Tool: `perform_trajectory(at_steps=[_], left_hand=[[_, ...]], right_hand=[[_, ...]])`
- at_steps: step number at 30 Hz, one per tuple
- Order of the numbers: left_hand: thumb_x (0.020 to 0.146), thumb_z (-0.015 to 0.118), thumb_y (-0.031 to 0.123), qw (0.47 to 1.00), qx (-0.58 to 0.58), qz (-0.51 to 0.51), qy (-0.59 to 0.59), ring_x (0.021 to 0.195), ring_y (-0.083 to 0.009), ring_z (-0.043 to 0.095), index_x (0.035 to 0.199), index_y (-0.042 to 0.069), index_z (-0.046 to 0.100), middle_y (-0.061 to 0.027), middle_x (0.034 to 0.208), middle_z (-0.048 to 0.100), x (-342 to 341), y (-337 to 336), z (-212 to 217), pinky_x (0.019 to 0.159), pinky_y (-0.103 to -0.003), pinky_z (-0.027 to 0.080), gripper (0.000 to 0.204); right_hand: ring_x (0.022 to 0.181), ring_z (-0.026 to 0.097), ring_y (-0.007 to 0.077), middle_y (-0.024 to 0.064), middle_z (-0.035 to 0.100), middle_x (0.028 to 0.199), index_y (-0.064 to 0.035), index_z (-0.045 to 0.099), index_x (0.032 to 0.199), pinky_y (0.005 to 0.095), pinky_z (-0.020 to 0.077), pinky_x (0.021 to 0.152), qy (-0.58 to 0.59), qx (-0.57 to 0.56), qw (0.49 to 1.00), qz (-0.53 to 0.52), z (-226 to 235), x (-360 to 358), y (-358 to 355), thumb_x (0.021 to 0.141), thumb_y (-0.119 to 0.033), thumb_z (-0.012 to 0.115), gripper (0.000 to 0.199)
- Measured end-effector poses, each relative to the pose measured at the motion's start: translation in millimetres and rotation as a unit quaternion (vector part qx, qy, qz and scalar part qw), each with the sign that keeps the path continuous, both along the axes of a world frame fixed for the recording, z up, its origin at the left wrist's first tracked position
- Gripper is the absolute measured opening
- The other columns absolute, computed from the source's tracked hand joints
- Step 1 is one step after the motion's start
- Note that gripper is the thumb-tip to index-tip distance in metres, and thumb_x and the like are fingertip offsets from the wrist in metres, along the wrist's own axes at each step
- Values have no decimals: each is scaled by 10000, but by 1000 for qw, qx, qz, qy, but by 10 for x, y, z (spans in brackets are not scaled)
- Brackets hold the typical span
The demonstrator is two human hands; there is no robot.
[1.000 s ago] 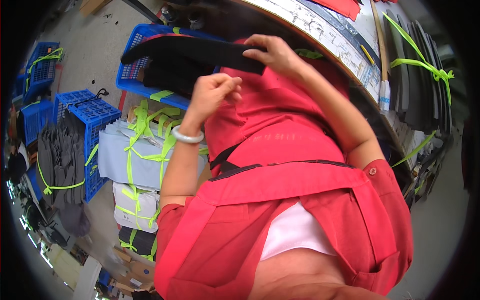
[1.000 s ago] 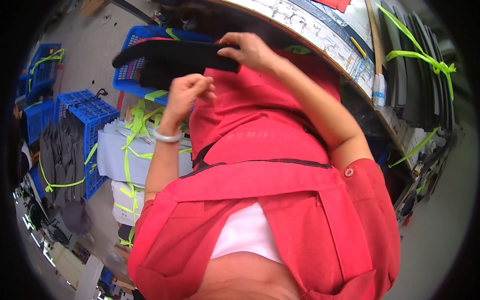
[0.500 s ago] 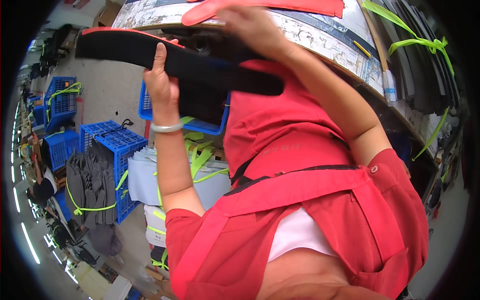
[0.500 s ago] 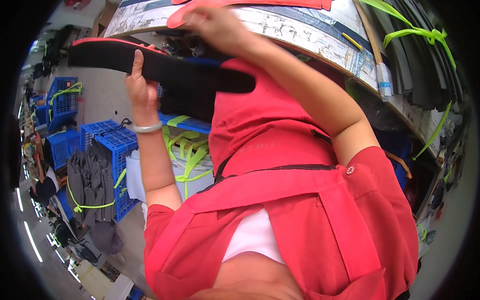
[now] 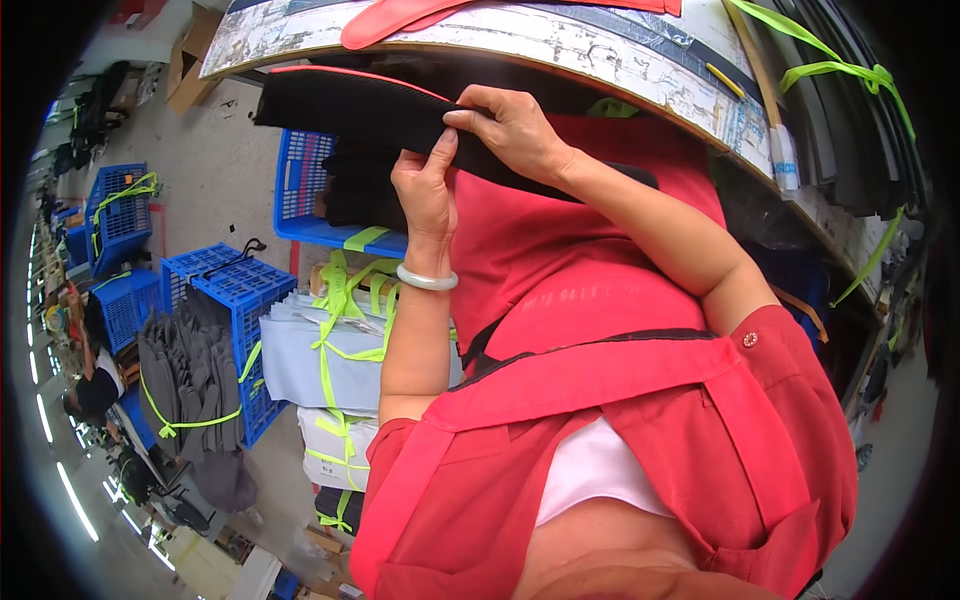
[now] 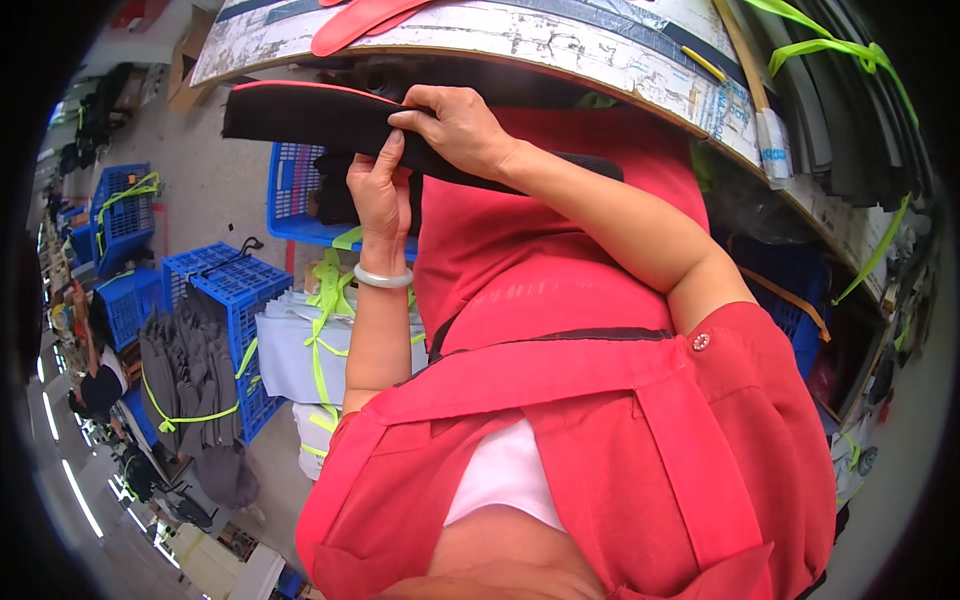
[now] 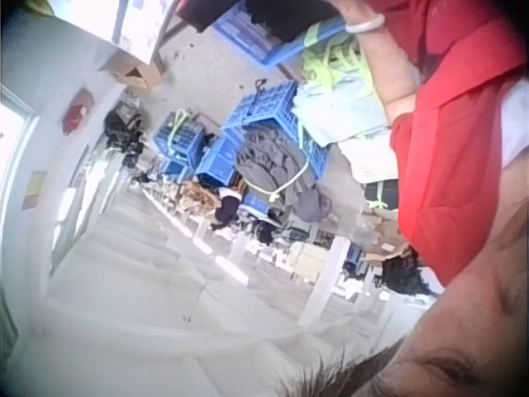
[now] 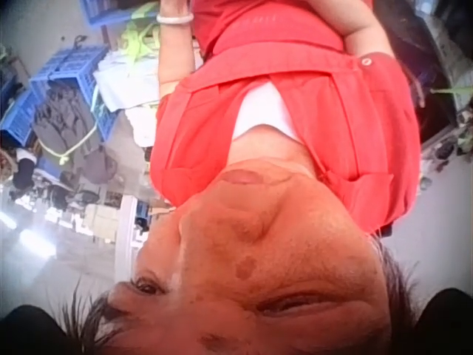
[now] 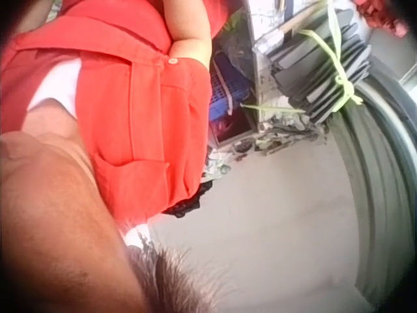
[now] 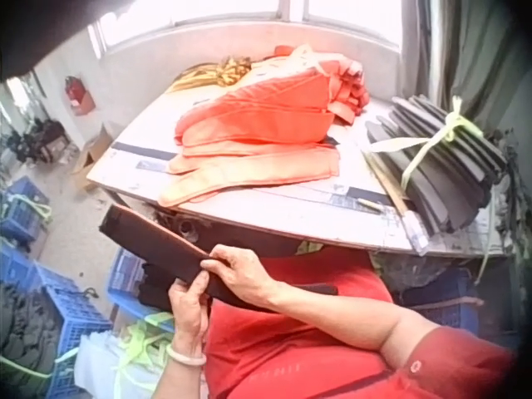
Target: Hand-stitching and fitting fabric covers onto foam components in a workshop.
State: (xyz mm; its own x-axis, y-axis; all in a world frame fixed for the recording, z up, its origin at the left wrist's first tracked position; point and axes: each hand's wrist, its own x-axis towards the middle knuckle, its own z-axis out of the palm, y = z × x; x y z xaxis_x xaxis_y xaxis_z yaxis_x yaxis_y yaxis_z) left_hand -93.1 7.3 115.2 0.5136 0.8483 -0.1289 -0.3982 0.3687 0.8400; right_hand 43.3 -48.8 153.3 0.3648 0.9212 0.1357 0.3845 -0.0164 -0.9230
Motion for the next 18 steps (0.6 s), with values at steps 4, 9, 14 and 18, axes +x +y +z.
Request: perform_trajectory(at_steps=[4,9,14,18], left_hand=[[878,655,-2,997,-68,-12,-22,972,-149,596,1144,-4,594,-53,1081,620,-77,29,88,895,-290,490,273],[888,650,16,1000,-14,0,5,968,-174,611,1157,10,584,-68,1096,607,-46,-74,8,875,-303,510,277],[871,674,15,998,-33,44,-20,990,-169,596,1163,8,578,-48,1085,608,-93,-19,-91,905,-295,488,308],[887,661,36,997,-65,18,-34,985,-166,592,1174,23,578,-50,1091,610,-145,2,-18,919,-303,482,299]], right_hand=[[673,576,160,136,628,736,1,651,915,304,486,653,-19,-42,999,13,-73,70,-8,927,-239,609,245],[688,589,207,142,620,752,-5,630,968,304,489,676,-31,-51,998,28,-98,67,-47,932,-265,602,264],[668,546,158,126,567,712,-15,609,927,307,466,652,34,8,998,53,-112,-52,-49,935,-220,598,205],[701,580,165,115,606,748,-5,607,921,298,480,680,-39,-54,998,23,-27,36,-91,929,-234,608,230]])
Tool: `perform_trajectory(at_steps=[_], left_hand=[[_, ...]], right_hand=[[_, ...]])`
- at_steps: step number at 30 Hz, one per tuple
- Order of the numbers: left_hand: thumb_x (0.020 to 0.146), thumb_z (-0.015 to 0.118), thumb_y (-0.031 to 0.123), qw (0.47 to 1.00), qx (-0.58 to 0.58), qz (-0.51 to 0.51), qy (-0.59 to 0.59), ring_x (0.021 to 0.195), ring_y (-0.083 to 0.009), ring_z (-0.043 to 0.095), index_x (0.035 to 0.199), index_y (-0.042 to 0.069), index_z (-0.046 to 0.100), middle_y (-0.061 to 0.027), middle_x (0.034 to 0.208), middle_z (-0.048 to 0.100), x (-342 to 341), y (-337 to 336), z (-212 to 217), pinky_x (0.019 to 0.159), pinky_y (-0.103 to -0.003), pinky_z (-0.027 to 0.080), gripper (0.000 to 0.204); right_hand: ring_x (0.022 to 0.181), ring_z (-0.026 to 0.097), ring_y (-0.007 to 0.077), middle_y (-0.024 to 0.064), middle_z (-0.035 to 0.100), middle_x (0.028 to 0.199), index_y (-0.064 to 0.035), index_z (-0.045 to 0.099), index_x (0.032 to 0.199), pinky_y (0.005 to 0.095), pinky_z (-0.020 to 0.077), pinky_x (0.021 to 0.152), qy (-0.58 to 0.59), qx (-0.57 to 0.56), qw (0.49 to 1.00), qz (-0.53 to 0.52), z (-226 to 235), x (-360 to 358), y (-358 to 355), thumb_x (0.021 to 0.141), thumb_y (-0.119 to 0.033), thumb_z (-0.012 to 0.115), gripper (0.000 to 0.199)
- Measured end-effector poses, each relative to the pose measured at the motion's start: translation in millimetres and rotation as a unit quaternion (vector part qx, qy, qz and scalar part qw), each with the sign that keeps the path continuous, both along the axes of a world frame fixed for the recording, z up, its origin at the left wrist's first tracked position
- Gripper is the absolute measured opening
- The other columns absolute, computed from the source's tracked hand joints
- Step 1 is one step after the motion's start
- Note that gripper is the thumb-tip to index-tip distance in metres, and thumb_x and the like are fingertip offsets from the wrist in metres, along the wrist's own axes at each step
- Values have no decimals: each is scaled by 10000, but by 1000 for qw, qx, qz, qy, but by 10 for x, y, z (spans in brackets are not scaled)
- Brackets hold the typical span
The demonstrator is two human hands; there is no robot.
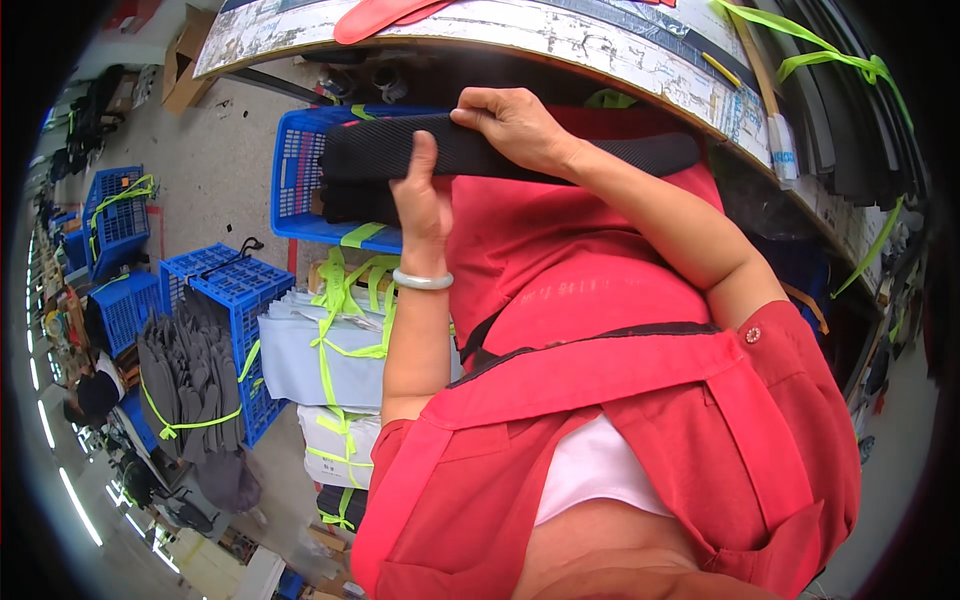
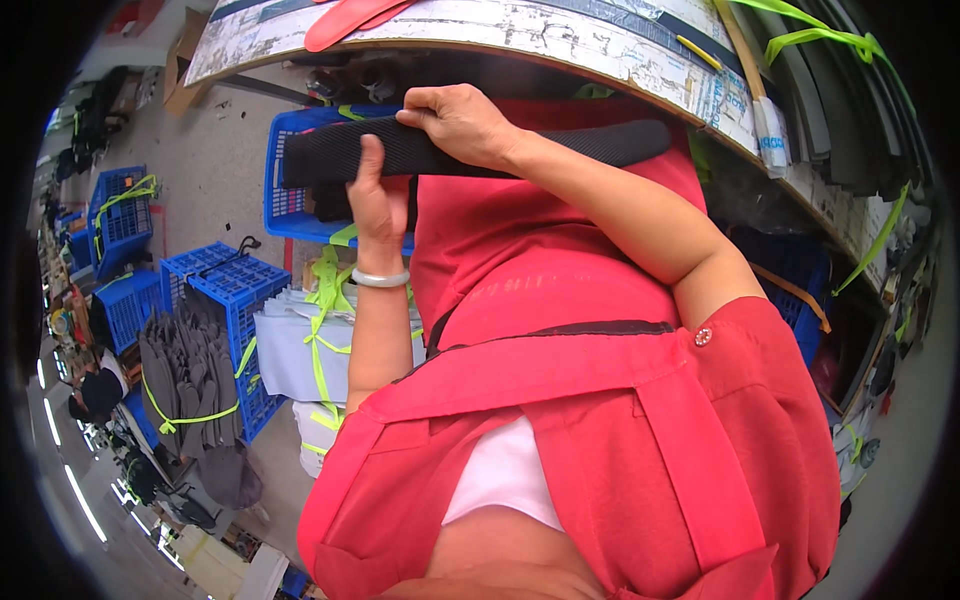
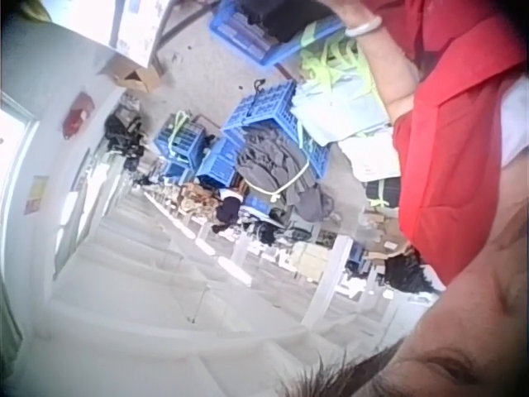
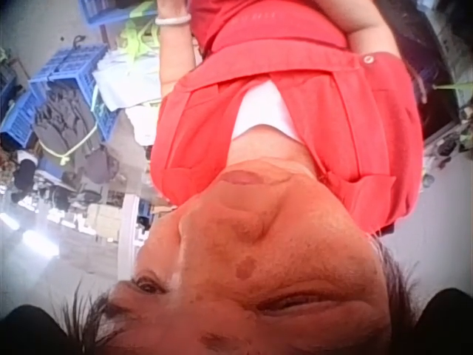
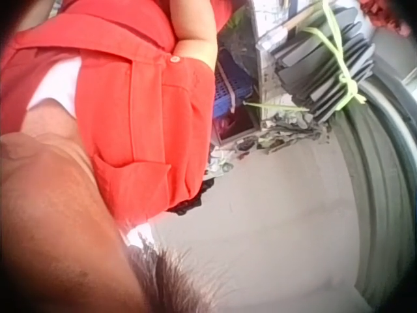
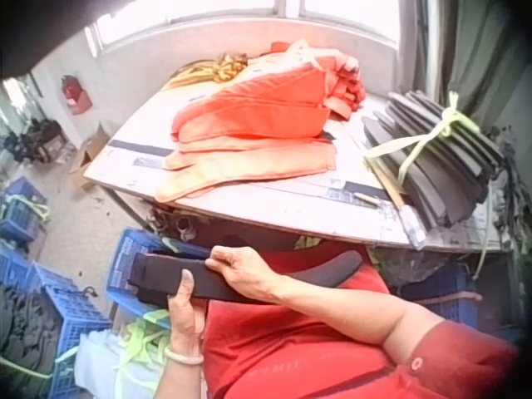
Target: Hand-stitching and fitting fabric covers onto foam components in a workshop.
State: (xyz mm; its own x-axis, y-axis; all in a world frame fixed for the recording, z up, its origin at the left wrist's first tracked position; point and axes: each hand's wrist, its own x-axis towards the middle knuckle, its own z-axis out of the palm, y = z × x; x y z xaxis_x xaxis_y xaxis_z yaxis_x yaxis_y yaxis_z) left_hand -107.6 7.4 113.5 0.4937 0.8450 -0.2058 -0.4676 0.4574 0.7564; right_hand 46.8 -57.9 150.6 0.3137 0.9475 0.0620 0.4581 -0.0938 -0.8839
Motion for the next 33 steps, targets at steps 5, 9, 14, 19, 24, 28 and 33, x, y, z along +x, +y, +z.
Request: perform_trajectory(at_steps=[5,9,14,19,24,28,33], left_hand=[[894,664,72,998,52,45,-5,977,-175,599,1151,52,578,-57,1067,606,7,-82,-100,902,-316,501,272],[874,685,60,996,-68,47,-45,953,-170,600,1127,56,578,-47,1070,601,-49,-76,93,887,-315,513,274],[866,695,57,999,18,45,-4,946,-151,601,1089,51,598,-36,1030,622,-53,-137,26,873,-294,508,243],[866,698,62,999,26,18,-10,942,-146,603,1088,54,607,-32,1034,629,-54,-162,-28,875,-290,506,241],[904,672,191,993,-86,-73,-34,949,-162,627,1103,-6,616,-64,1042,653,-229,-32,77,883,-286,500,285],[858,716,109,936,102,-278,188,860,-76,616,1067,-49,672,-44,953,685,-592,230,34,791,-208,477,265],[846,709,34,974,100,-130,157,822,-87,623,1056,-36,673,-50,927,687,-560,148,-2,780,-195,480,224]], right_hand=[[706,568,189,126,601,772,-4,593,952,331,469,669,14,45,997,61,-8,-121,8,927,-238,607,236],[678,529,181,122,563,736,-5,574,911,315,455,657,29,-3,999,46,80,-38,-33,919,-226,619,226],[670,504,152,93,543,704,-1,584,882,301,443,645,43,32,998,45,40,-133,-5,926,-238,614,243],[655,493,164,113,535,695,-6,579,867,300,437,637,30,-6,998,55,134,-102,-1,921,-249,621,252],[715,579,298,124,578,734,-52,581,846,362,459,647,-132,23,989,56,154,-42,-15,885,-254,636,213],[813,590,293,80,577,786,-106,595,815,389,464,712,-238,-62,937,250,235,-7,10,841,-259,639,161],[936,571,228,39,597,903,-115,624,882,359,436,826,-307,288,907,24,314,-78,88,785,-226,707,170]])
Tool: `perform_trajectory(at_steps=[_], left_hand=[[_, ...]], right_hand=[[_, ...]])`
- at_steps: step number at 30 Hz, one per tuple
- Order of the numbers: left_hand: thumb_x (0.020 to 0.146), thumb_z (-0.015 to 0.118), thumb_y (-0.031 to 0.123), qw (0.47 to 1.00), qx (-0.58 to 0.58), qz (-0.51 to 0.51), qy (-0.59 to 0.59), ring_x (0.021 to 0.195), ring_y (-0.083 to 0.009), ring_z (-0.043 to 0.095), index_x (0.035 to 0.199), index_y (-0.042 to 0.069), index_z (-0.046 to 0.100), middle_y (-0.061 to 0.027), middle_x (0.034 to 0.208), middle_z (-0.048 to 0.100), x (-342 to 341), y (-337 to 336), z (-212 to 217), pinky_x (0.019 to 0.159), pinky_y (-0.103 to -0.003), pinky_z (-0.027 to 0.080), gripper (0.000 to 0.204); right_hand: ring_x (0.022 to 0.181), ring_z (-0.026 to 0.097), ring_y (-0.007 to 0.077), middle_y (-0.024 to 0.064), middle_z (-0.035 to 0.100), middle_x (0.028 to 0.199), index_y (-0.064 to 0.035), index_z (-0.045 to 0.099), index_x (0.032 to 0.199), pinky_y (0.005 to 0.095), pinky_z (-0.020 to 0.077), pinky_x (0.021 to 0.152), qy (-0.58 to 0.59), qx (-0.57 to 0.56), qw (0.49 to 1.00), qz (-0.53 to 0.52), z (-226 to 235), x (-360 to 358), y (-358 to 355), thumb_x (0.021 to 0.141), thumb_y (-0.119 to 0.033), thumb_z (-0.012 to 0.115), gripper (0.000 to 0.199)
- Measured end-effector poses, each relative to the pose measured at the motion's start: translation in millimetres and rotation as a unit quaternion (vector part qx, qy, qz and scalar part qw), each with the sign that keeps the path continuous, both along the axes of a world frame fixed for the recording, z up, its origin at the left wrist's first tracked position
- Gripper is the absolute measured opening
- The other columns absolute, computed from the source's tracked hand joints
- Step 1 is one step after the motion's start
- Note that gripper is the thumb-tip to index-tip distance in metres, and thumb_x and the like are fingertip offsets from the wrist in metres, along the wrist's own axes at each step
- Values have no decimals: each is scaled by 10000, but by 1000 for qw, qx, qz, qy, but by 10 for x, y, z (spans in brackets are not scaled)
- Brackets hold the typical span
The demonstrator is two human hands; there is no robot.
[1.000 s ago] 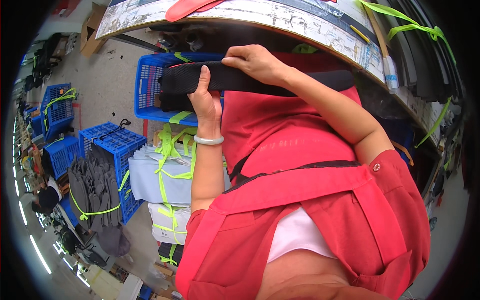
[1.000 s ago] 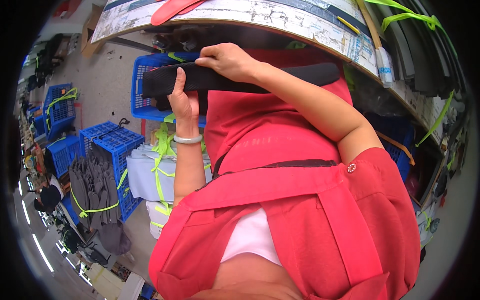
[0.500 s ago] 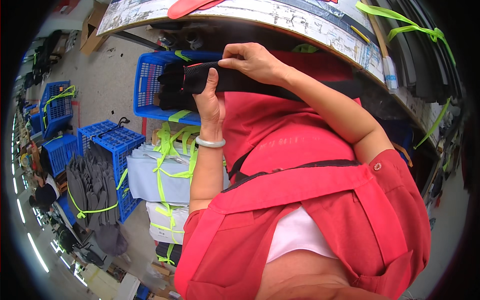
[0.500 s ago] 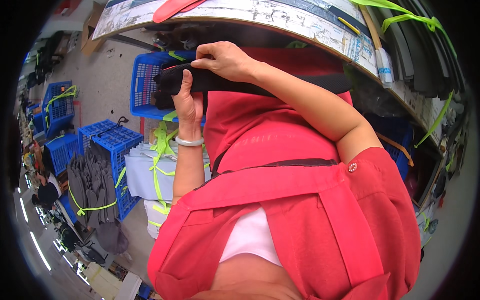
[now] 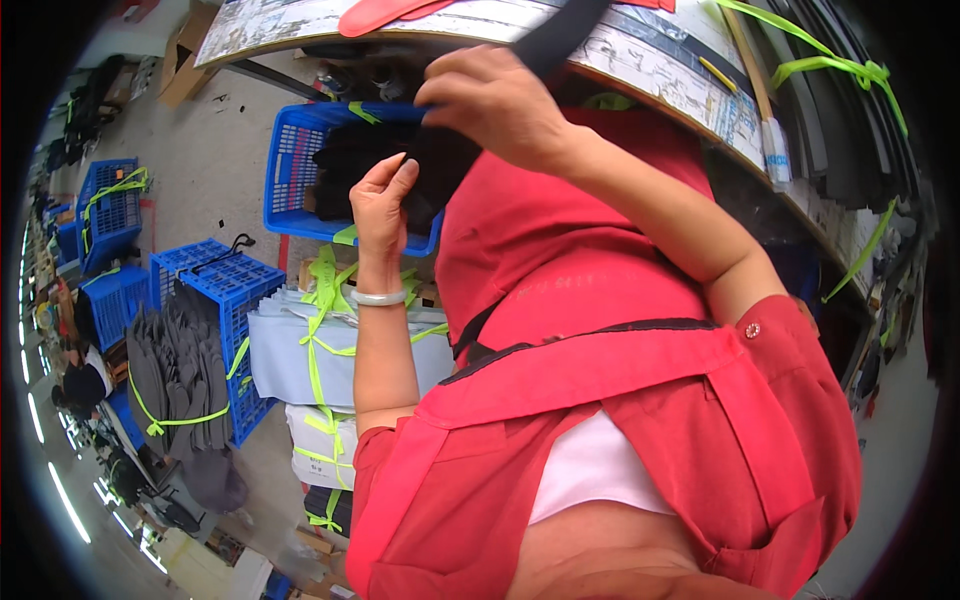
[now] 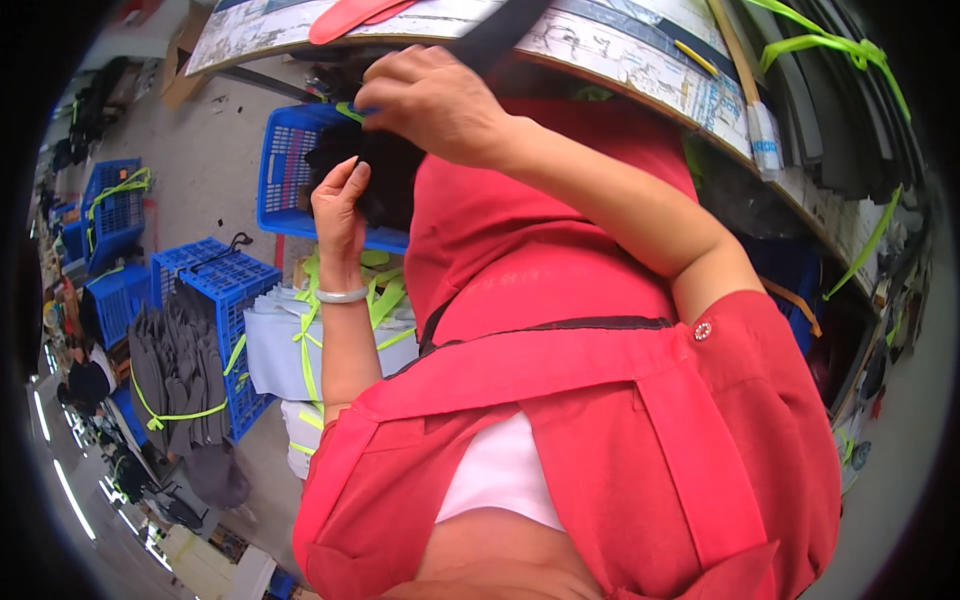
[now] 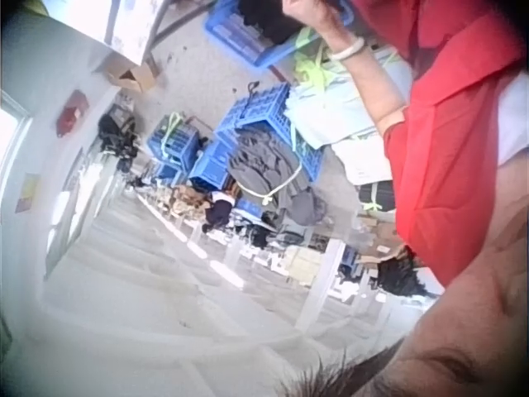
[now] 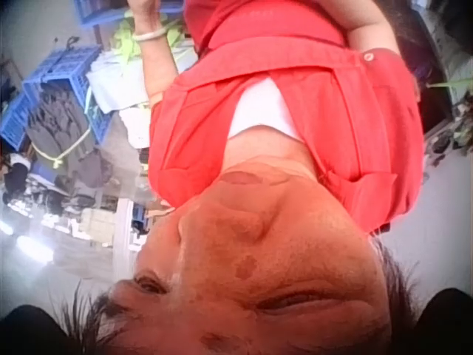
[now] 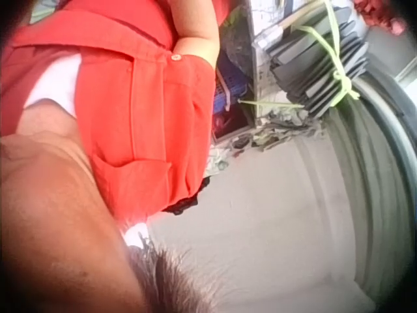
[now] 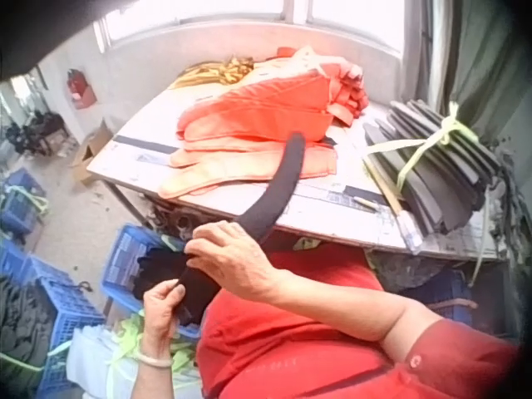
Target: Hand-stitching and fitting fabric covers onto foam components in a workshop.
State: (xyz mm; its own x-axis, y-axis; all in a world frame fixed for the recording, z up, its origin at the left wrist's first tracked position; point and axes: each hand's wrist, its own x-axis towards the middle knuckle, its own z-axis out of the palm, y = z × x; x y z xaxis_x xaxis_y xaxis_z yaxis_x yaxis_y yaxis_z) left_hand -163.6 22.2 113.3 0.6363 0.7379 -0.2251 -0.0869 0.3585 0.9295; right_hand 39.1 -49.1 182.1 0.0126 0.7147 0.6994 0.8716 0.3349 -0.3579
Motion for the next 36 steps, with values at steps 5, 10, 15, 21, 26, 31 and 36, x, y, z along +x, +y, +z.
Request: perform_trajectory(at_steps=[5,10,15,21,26,31,36], left_hand=[[881,674,52,973,-87,178,-122,830,-123,626,996,17,612,-56,944,660,274,-186,-142,785,-253,519,135],[927,602,59,948,-253,102,-164,975,-215,632,1040,25,558,-123,1066,637,254,-261,-393,917,-361,519,126],[915,621,59,967,-165,125,-149,934,-163,618,1041,13,566,-89,1032,647,370,-330,-427,907,-307,492,145],[912,639,124,959,-231,82,-141,937,-197,644,1077,-14,619,-127,1003,667,269,22,-266,848,-326,524,216],[889,671,131,982,-125,141,-15,851,-195,657,923,-4,671,-104,853,677,264,-16,-277,811,-331,536,140],[860,703,113,953,-233,171,-91,816,-208,652,920,3,660,-87,853,666,75,269,-399,805,-358,547,133],[821,721,30,930,-259,200,-166,748,-207,664,929,-2,658,-86,847,667,73,335,-493,709,-331,569,129]], right_hand=[[714,546,118,44,584,828,-40,575,965,279,467,625,424,-195,879,-97,-380,-121,-118,862,-261,718,282],[714,540,72,38,607,793,-27,586,971,243,458,626,599,-350,720,20,-648,-219,-200,925,-237,637,221],[640,515,49,34,582,721,-16,592,959,238,428,559,464,-358,808,-60,-682,-353,-209,972,-258,549,246],[574,493,79,10,536,687,-7,603,959,268,407,509,430,-476,759,110,-689,-197,-301,978,-282,546,282],[663,512,108,49,554,709,11,599,966,307,432,606,311,-425,844,98,-721,-376,-333,951,-290,599,301],[764,631,281,187,644,822,25,620,1033,385,465,699,321,-511,781,159,-607,-250,-345,932,-327,603,367],[785,633,274,182,646,827,29,615,1055,381,471,725,319,-539,763,157,-521,-224,-404,923,-327,621,379]])
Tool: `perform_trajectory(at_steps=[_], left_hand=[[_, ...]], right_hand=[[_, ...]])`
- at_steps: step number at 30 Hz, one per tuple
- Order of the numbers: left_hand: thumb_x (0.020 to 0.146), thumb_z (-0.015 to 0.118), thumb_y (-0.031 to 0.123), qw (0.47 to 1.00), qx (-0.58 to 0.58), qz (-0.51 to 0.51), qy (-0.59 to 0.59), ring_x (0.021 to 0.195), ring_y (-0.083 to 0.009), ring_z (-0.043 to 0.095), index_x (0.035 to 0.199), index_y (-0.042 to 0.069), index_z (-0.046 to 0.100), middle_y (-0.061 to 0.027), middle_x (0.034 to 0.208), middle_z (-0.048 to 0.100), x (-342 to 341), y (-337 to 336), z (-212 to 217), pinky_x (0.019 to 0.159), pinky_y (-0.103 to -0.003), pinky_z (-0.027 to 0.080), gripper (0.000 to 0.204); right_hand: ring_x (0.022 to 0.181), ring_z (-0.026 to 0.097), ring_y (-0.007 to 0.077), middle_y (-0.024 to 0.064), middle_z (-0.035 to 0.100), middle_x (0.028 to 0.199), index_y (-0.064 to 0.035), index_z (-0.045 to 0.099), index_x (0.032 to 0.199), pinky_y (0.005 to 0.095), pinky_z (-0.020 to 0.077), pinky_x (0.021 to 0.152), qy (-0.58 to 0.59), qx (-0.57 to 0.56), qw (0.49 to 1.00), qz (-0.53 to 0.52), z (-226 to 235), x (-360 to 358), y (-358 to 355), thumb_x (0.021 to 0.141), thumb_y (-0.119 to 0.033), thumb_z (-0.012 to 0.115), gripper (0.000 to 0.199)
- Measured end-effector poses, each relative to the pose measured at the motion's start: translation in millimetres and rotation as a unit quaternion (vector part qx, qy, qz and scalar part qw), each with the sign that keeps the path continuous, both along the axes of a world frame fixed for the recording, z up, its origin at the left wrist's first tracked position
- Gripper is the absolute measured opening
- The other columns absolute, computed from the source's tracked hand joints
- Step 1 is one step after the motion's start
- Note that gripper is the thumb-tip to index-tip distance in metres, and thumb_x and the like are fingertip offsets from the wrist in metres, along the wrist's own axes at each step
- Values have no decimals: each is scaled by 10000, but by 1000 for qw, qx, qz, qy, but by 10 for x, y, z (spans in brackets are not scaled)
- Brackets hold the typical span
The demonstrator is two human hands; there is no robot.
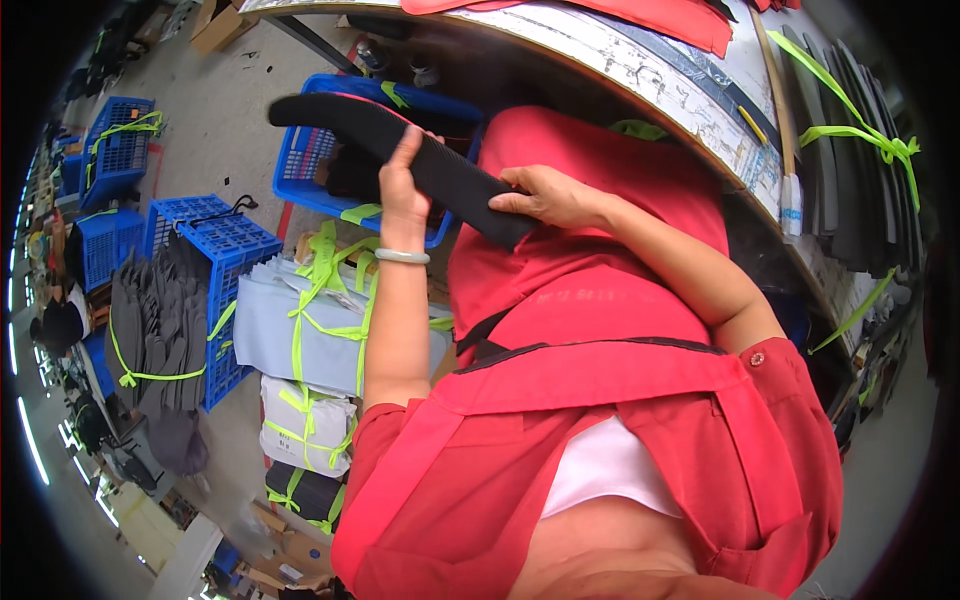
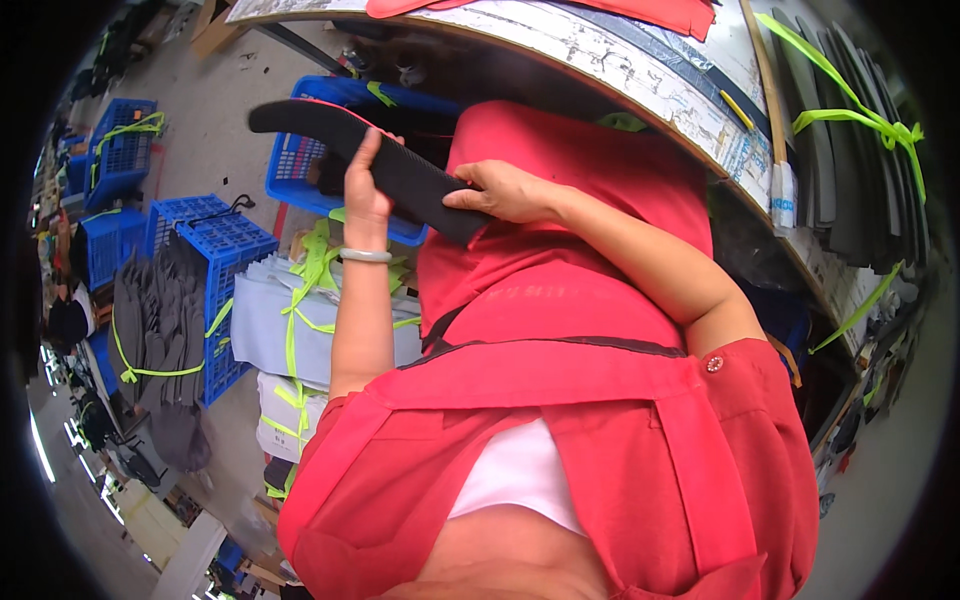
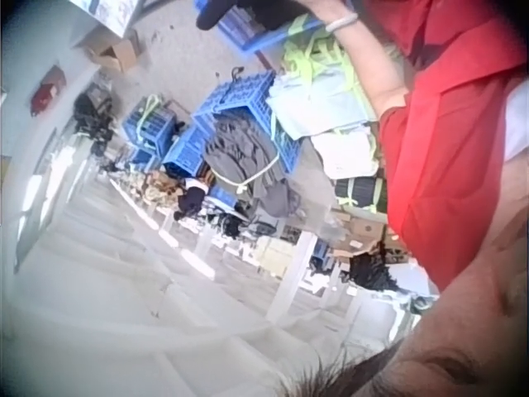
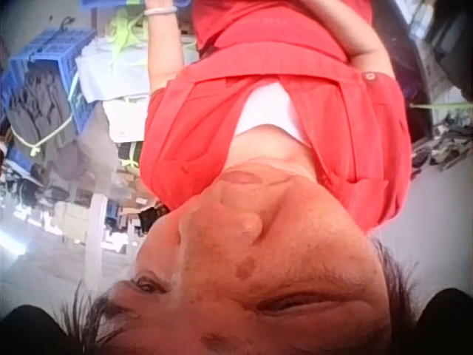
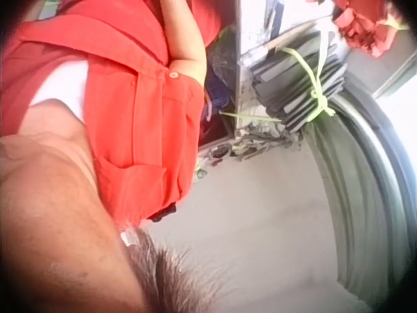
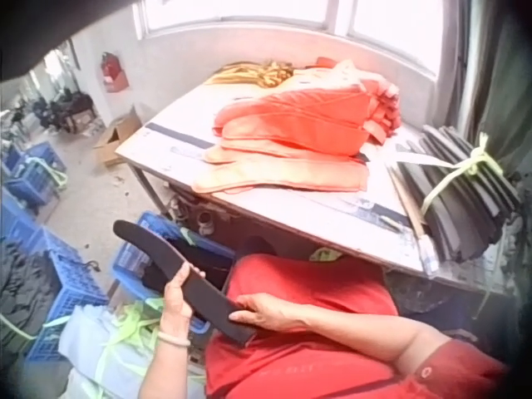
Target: Hand-stitching and fitting fabric covers onto foam components in a workshop.
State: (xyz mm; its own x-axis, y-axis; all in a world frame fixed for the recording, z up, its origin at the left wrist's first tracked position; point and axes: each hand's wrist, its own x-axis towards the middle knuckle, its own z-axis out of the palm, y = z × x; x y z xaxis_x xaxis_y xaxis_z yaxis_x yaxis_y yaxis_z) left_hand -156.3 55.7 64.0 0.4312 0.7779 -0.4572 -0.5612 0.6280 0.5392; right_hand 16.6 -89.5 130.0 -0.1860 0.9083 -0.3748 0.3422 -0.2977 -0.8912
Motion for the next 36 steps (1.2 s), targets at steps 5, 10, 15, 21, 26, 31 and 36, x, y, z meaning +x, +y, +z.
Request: perform_trajectory(at_steps=[5,10,15,21,26,31,36], left_hand=[[835,717,70,997,44,13,63,760,-225,662,898,21,650,-97,824,664,-162,158,-91,745,-341,564,105],[800,743,44,998,-6,25,60,720,-230,665,888,8,648,-100,820,662,-359,523,-204,696,-333,579,135],[794,743,36,991,-23,66,113,702,-250,667,888,-1,636,-109,826,664,-437,835,-499,666,-359,587,148],[907,645,309,987,-46,149,47,888,-282,638,942,12,605,-131,917,650,-975,1019,-984,846,-436,540,302],[920,626,289,981,-126,-61,-132,1039,-292,607,1115,23,578,-131,1036,649,-442,-84,-812,925,-497,496,333],[942,578,88,990,-87,-112,-20,869,-204,671,1028,29,543,-108,952,646,-239,-752,-403,742,-340,592,110],[885,621,-11,986,-162,-39,20,800,-263,678,1220,-36,303,-167,908,618,-502,-464,-1080,696,-361,608,462]], right_hand=[[788,617,231,171,630,830,27,610,1069,365,465,728,6,-29,999,24,157,-9,-63,937,-319,607,370],[827,628,316,203,633,852,26,608,1071,393,466,761,-16,-19,999,49,207,23,-177,924,-329,618,384],[847,635,322,215,641,874,26,615,1076,397,471,766,-42,-28,998,49,287,8,-160,921,-339,615,397],[832,643,318,208,657,874,19,649,1027,397,481,760,-35,-25,998,54,190,-68,-9,908,-335,622,374],[791,660,323,203,667,813,15,672,961,404,496,723,-115,-4,993,13,-228,-116,413,851,-374,660,404],[844,655,389,238,670,854,7,649,1039,445,499,741,-192,55,978,-58,-643,-165,856,873,-395,632,436],[647,640,217,144,643,730,-16,646,1072,332,503,629,-98,24,987,-127,-614,-125,722,935,-246,581,275]])
